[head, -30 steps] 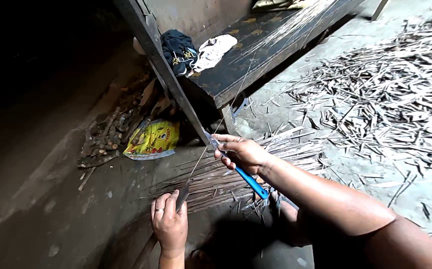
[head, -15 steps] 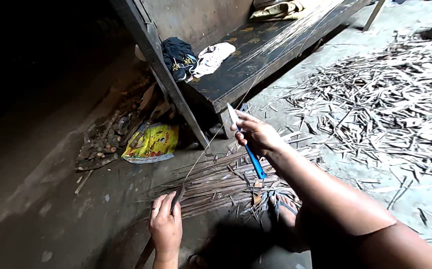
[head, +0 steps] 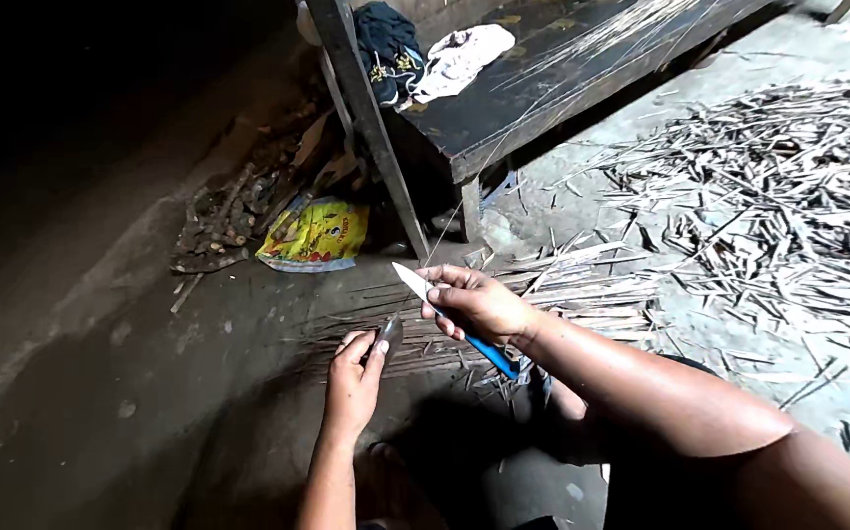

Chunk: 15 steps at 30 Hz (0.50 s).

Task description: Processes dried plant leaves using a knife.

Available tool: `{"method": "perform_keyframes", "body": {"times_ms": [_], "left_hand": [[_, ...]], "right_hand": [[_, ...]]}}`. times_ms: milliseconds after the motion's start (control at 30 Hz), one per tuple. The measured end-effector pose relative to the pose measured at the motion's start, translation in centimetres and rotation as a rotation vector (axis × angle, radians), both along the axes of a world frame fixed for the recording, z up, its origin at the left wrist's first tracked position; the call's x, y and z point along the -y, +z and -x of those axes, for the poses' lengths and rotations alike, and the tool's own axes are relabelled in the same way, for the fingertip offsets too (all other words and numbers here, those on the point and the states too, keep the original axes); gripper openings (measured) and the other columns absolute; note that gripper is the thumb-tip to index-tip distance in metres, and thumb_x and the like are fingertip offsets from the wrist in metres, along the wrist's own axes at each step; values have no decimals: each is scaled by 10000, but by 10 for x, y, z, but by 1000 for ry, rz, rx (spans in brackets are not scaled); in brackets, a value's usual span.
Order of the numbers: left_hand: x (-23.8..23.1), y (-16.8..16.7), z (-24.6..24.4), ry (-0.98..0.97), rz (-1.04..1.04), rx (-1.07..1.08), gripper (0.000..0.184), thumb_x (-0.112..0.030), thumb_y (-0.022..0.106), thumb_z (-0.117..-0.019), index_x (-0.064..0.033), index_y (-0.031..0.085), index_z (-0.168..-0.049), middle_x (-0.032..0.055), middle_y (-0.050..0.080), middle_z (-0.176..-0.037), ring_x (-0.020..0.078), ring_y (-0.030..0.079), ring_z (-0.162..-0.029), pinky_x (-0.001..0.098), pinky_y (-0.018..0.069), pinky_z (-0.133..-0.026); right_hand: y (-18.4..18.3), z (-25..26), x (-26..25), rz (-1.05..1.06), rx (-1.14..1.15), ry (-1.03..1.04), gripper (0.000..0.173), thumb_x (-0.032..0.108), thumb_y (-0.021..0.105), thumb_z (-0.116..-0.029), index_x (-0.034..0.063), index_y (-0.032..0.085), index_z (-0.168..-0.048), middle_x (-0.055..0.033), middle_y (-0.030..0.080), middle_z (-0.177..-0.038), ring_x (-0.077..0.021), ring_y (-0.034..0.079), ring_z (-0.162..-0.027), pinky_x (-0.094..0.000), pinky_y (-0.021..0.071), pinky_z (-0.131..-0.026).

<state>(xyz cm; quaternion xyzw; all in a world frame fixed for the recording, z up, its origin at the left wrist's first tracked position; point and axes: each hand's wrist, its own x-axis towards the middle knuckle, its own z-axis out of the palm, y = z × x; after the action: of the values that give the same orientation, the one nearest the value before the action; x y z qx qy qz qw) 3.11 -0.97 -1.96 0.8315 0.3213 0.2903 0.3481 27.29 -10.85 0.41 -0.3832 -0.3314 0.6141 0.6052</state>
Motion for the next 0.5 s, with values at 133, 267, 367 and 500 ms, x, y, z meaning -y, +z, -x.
{"method": "perform_keyframes", "body": {"times_ms": [133, 267, 367, 500], "left_hand": [[4, 5, 0, -26, 127, 25, 182, -135, 609, -994, -33, 740, -1069, 24, 728, -979, 68, 690, -851, 245, 595, -782], [6, 7, -2, -68, 253, 67, 191, -109, 578, -1018, -11, 715, -1107, 32, 731, -889, 104, 688, -712, 265, 602, -660], [8, 8, -3, -105, 285, 68, 207, -108, 532, -1040, -3, 701, -1096, 38, 735, -880, 110, 695, -689, 249, 602, -634], [7, 9, 1, -144, 311, 63, 225, -107, 499, -1045, 0, 690, -1093, 52, 744, -896, 134, 714, -705, 273, 623, -655]], "right_hand": [[-5, 10, 1, -7, 25, 53, 276, 129, 478, -1062, 32, 527, -1316, -124, 705, -941, -126, 617, -591, -256, 524, -531], [-7, 19, 3, 33, 72, 92, 433, 131, 482, -1060, 81, 458, -1489, -115, 704, -942, -127, 611, -580, -258, 522, -519], [-8, 16, 3, 1, 89, 46, 395, 130, 486, -1063, 80, 517, -1453, -113, 713, -964, -117, 607, -580, -255, 525, -523], [0, 2, 1, -32, 132, -46, 416, 137, 493, -1068, 112, 518, -1483, -128, 717, -961, -127, 614, -586, -259, 535, -535]]}}
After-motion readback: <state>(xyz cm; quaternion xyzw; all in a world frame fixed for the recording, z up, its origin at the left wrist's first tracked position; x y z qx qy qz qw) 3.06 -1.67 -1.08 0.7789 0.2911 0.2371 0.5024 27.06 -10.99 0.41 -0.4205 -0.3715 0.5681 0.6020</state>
